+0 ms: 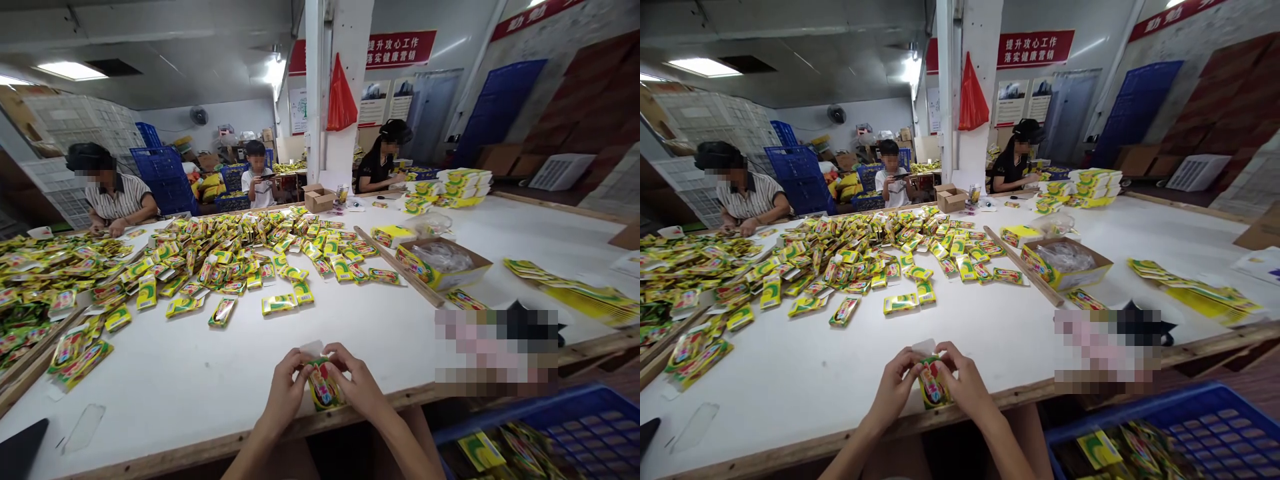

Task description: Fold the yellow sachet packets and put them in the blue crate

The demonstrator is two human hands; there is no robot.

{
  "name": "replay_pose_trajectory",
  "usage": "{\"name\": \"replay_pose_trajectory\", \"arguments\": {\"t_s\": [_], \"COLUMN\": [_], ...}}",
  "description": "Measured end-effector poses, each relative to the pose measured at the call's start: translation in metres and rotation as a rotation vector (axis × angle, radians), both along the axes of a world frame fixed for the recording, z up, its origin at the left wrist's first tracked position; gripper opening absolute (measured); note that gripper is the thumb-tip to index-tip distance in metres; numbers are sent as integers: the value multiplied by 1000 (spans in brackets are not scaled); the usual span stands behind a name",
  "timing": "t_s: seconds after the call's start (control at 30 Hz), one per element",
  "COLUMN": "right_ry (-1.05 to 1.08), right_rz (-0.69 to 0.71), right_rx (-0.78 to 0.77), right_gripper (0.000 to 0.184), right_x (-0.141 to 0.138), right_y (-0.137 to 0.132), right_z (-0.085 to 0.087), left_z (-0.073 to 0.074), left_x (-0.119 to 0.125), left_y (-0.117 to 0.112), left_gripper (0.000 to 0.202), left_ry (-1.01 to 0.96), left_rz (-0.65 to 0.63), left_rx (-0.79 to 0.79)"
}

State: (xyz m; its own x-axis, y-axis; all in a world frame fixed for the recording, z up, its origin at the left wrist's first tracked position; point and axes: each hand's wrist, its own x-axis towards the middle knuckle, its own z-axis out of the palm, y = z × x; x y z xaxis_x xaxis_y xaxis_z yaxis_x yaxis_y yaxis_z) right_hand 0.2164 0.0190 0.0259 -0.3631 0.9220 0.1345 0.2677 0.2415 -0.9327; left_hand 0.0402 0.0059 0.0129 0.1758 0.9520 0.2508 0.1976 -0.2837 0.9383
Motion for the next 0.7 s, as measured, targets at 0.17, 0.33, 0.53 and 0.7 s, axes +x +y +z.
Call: {"name": "replay_pose_trajectory", "arguments": {"t_s": [0.17,0.33,0.53,0.7], "right_ry": [6,115,37,-25], "right_rz": [-78,-103,-91,-146], "right_rx": [73,72,113,99], "right_gripper": [18,23,19,18], "right_x": [-5,-8,-11,-17], "right_y": [4,1,0,4], "right_z": [-5,-12,0,5], "left_z": [-3,4,10,9], "left_x": [5,5,6,12], "left_y": [4,-3,-9,-4], "left_gripper": [27,20,21,23], "left_ry": [-185,-15,-33,-57], "left_rz": [-2,10,90,201], "left_rx": [-35,33,-5,-75]}}
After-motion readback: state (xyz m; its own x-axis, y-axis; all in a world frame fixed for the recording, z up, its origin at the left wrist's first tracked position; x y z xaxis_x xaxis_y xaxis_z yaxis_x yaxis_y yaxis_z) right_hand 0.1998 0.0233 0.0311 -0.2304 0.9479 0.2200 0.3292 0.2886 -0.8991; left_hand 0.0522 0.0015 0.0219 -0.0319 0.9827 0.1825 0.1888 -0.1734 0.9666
